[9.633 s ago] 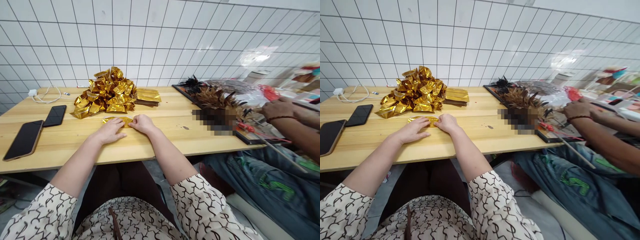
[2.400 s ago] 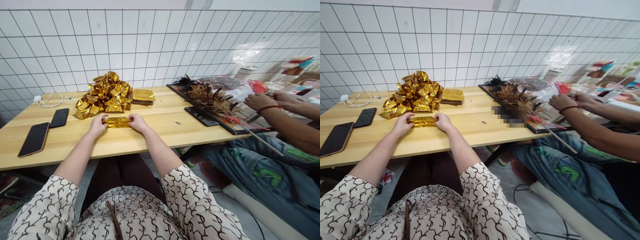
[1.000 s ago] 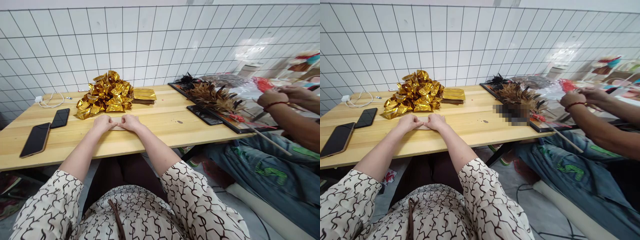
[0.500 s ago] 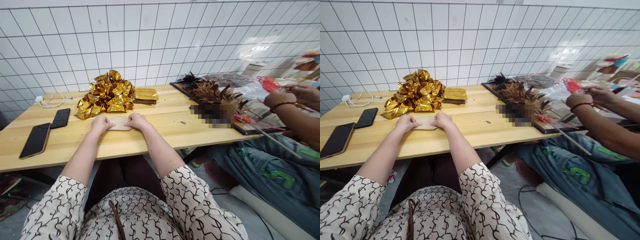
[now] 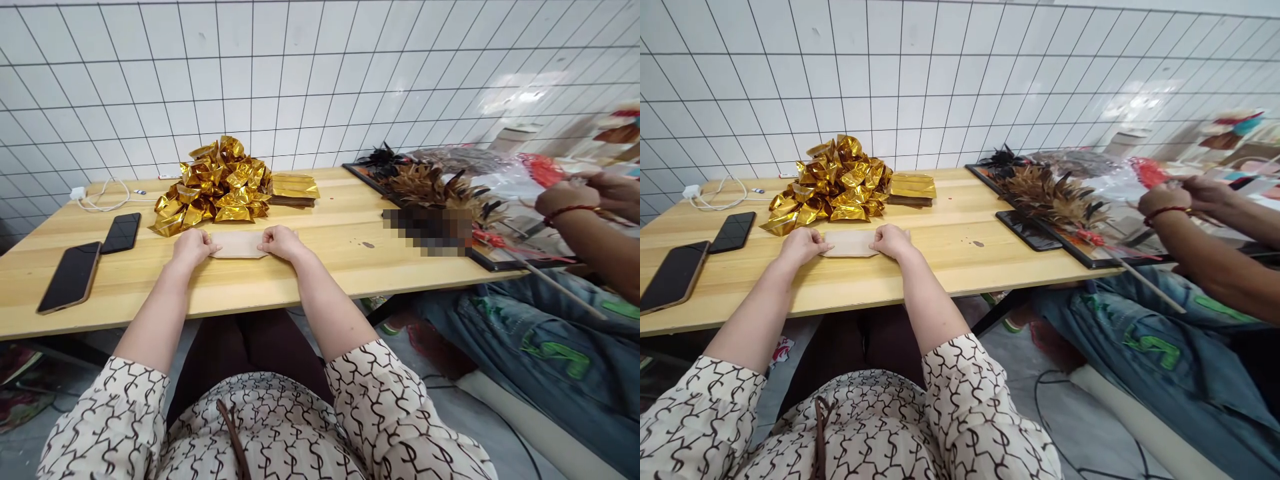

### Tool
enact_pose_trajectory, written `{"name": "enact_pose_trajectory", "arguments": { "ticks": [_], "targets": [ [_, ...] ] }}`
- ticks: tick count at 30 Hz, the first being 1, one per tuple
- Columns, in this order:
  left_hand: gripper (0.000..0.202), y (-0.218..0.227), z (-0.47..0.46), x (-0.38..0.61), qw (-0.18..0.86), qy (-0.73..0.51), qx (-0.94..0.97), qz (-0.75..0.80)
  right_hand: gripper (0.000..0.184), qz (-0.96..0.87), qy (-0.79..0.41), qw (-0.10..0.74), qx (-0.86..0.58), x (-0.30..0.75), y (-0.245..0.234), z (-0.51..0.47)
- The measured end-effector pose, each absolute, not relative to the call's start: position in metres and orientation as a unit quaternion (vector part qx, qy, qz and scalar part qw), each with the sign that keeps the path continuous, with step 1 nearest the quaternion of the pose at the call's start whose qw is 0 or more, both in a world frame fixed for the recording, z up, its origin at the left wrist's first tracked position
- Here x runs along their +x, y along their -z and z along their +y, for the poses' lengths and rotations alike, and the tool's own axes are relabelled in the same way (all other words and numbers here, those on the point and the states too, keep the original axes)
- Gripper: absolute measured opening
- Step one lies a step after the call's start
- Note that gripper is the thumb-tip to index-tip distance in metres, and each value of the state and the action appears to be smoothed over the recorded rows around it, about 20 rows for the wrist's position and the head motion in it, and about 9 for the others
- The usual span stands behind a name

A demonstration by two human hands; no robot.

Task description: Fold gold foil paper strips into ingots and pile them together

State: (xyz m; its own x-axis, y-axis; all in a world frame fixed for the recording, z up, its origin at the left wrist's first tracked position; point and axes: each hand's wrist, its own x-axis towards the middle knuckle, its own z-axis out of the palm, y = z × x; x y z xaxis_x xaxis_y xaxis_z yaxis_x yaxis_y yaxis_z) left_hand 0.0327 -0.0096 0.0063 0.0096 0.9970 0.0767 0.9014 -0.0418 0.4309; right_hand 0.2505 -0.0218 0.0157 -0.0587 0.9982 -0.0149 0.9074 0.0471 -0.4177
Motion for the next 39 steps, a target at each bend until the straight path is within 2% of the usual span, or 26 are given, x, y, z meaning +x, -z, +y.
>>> {"name": "enact_pose_trajectory", "arguments": {
  "ticks": [5, 9, 12, 23, 29, 39],
  "targets": [
    [0.011, -0.005, -0.018, 0.046, 0.03, -0.187, 0.776, 0.602, 0.011, -0.708, -0.155, 0.146, -0.673, 0.247, -0.015, -0.023],
    [0.026, -0.002, -0.024, 0.056, 0.062, -0.194, 0.851, 0.484, 0.009, -0.703, -0.157, 0.141, -0.679, 0.245, -0.018, -0.024],
    [0.027, 0.001, -0.025, 0.059, 0.097, -0.197, 0.864, 0.453, 0.007, -0.702, -0.157, 0.131, -0.683, 0.244, -0.02, -0.026],
    [0.01, 0.007, -0.012, 0.061, 0.221, -0.243, 0.786, 0.524, 0.012, -0.739, -0.114, 0.154, -0.646, 0.209, -0.019, -0.026],
    [0.033, 0.011, -0.006, 0.058, 0.309, -0.285, 0.749, 0.512, 0.011, -0.725, -0.13, 0.142, -0.662, 0.208, -0.014, -0.023],
    [0.021, 0.019, 0.006, 0.064, 0.26, -0.283, 0.722, 0.575, 0.013, -0.721, -0.131, 0.155, -0.662, 0.209, -0.011, -0.022]
  ]
}}
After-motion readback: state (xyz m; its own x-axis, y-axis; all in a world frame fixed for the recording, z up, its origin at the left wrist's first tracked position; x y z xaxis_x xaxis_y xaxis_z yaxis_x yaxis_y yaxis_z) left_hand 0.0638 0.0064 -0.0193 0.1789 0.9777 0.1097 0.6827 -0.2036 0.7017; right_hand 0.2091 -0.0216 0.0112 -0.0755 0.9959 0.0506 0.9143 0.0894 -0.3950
